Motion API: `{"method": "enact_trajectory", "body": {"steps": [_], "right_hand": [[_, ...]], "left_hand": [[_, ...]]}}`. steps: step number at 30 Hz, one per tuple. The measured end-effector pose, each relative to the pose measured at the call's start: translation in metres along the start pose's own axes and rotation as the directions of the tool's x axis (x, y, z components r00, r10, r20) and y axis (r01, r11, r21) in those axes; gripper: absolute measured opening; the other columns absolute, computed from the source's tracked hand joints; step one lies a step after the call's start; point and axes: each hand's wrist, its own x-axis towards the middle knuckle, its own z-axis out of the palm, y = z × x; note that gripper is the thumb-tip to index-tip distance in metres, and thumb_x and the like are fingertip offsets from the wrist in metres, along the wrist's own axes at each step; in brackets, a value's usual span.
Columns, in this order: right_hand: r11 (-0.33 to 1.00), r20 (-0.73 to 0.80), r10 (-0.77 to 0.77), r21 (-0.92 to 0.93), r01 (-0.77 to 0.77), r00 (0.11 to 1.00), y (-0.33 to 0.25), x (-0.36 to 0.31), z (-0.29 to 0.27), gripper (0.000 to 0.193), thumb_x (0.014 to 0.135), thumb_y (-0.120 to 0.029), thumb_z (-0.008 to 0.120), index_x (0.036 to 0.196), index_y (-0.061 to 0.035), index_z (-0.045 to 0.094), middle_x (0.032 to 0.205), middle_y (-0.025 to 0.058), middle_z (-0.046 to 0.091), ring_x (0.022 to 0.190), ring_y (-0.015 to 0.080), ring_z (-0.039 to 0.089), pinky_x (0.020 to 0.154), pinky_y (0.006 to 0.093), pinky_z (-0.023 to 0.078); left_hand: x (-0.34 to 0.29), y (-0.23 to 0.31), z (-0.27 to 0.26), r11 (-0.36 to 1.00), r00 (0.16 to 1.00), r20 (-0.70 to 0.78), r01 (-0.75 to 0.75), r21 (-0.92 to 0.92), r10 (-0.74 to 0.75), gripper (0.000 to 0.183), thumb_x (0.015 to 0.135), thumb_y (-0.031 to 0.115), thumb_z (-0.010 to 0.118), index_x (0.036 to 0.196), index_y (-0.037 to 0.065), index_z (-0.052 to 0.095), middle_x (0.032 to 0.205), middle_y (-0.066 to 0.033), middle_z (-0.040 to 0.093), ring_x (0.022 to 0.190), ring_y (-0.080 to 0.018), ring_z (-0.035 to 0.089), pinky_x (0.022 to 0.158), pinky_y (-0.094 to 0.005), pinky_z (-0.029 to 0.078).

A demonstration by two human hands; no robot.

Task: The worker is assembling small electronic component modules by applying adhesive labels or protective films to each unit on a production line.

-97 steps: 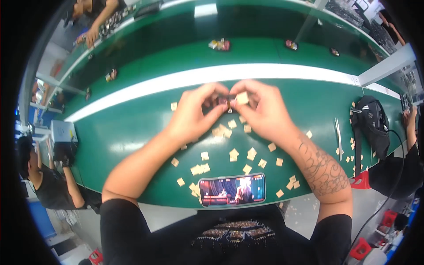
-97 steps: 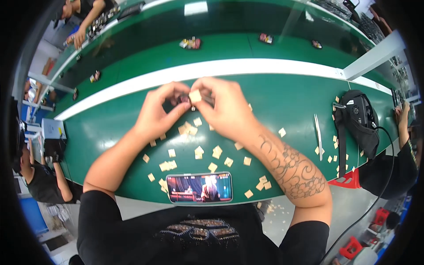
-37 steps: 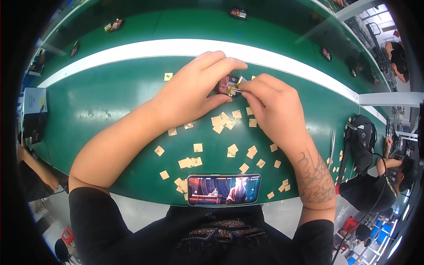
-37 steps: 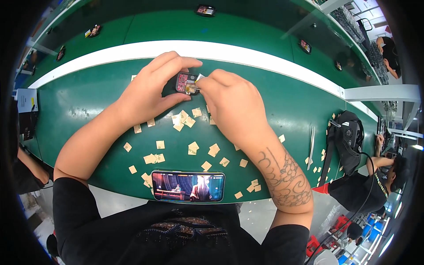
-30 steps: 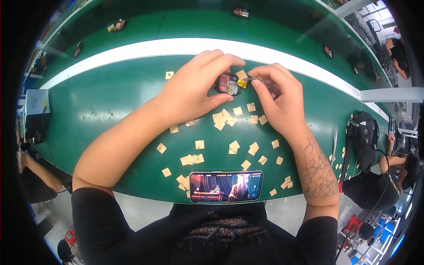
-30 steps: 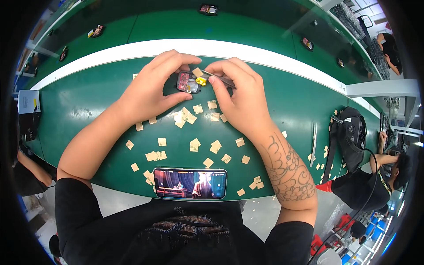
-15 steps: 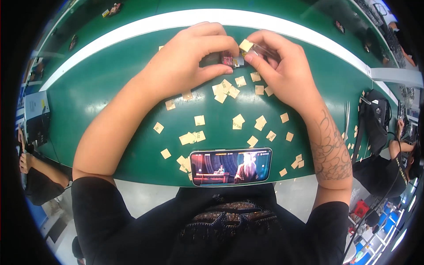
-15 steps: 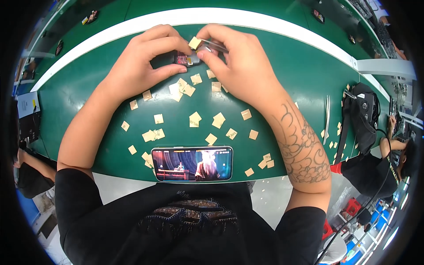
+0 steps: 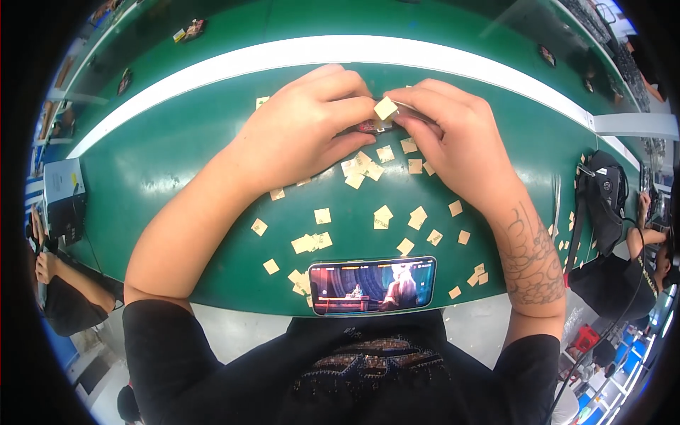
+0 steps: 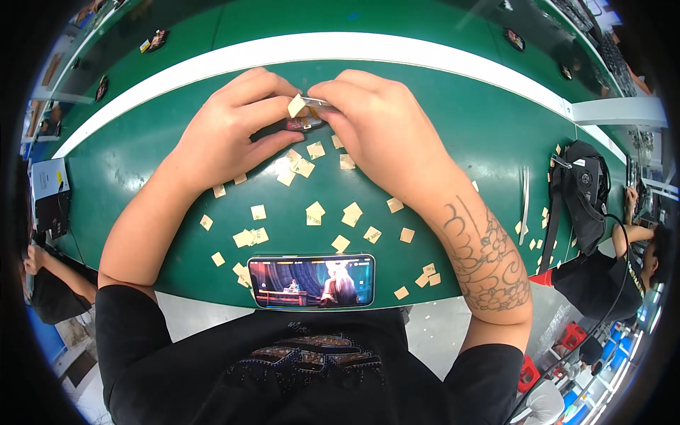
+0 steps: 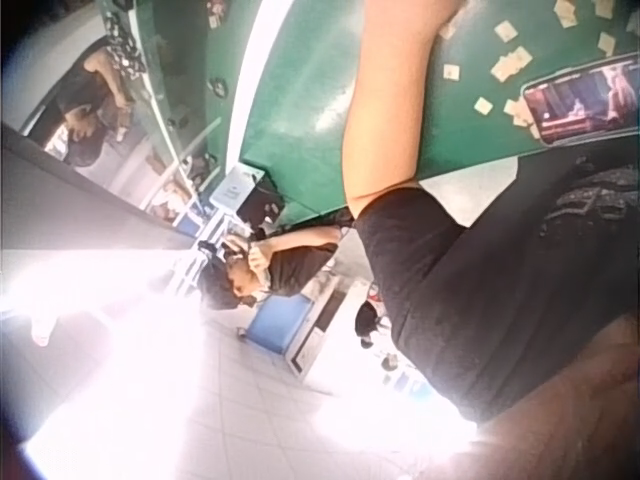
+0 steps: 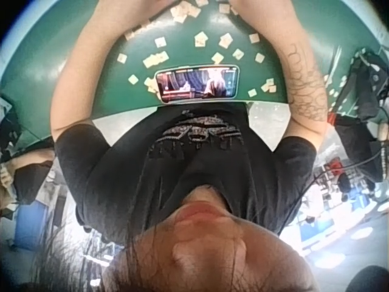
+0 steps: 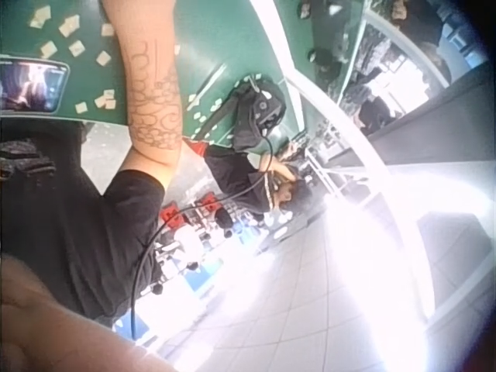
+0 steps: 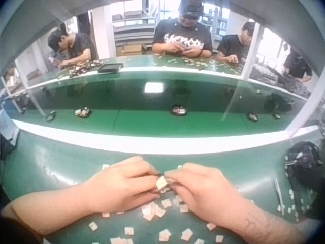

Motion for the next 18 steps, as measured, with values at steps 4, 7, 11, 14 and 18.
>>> {"method": "enact_trajectory", "body": {"steps": [4,7,11,14,18], "right_hand": [[0.999,-0.031,0.001,-0.033,-0.002,1.000,-0.003,-0.001,0.005,0.023,0.091,0.003,0.074,0.114,-0.0019,0.075,0.099,0.0142,0.073,0.088,0.0381,0.073,0.077,0.0446,0.059],[1.000,-0.032,0.017,-0.016,-0.018,0.999,-0.006,-0.002,0.007,0.024,0.091,0.003,0.074,0.115,-0.0023,0.075,0.099,0.0141,0.073,0.088,0.0380,0.073,0.077,0.0446,0.059],[0.999,-0.053,0.045,0.018,-0.044,0.998,-0.006,-0.003,0.014,0.024,0.092,0.001,0.076,0.116,-0.0025,0.076,0.098,0.0154,0.073,0.086,0.0370,0.073,0.075,0.0434,0.059],[0.997,-0.065,0.071,0.041,-0.069,0.995,-0.006,-0.003,0.013,0.023,0.091,0.000,0.077,0.114,-0.0020,0.078,0.097,0.0159,0.073,0.084,0.0347,0.074,0.073,0.0415,0.059],[0.989,-0.094,0.116,0.098,-0.107,0.989,-0.005,-0.003,0.013,0.020,0.090,0.001,0.079,0.110,-0.0012,0.079,0.095,0.0151,0.074,0.080,0.0320,0.074,0.070,0.0394,0.059]], "left_hand": [[0.000,-0.003,0.000,1.000,1.000,0.003,0.003,-0.006,-0.003,0.032,0.076,0.002,0.091,0.104,0.003,0.074,0.107,-0.0098,0.071,0.097,-0.0300,0.068,0.082,-0.0405,0.060],[0.000,-0.004,-0.002,1.000,1.000,0.005,0.012,-0.008,-0.012,0.035,0.076,0.002,0.091,0.105,0.002,0.073,0.107,-0.0104,0.071,0.098,-0.0308,0.068,0.083,-0.0410,0.060],[-0.001,-0.002,0.000,0.998,0.999,-0.014,0.036,-0.051,-0.037,0.040,0.075,0.003,0.092,0.109,0.002,0.072,0.106,-0.0109,0.071,0.097,-0.0312,0.069,0.083,-0.0413,0.060],[0.001,0.000,-0.003,0.997,0.999,0.009,0.054,-0.054,-0.053,0.042,0.074,0.004,0.093,0.110,0.003,0.070,0.103,-0.0108,0.070,0.096,-0.0308,0.068,0.081,-0.0414,0.059],[0.001,-0.001,0.000,0.996,0.998,-0.030,0.046,-0.072,-0.048,0.044,0.075,0.004,0.093,0.110,0.003,0.067,0.100,-0.0107,0.069,0.093,-0.0311,0.068,0.080,-0.0415,0.058]]}}
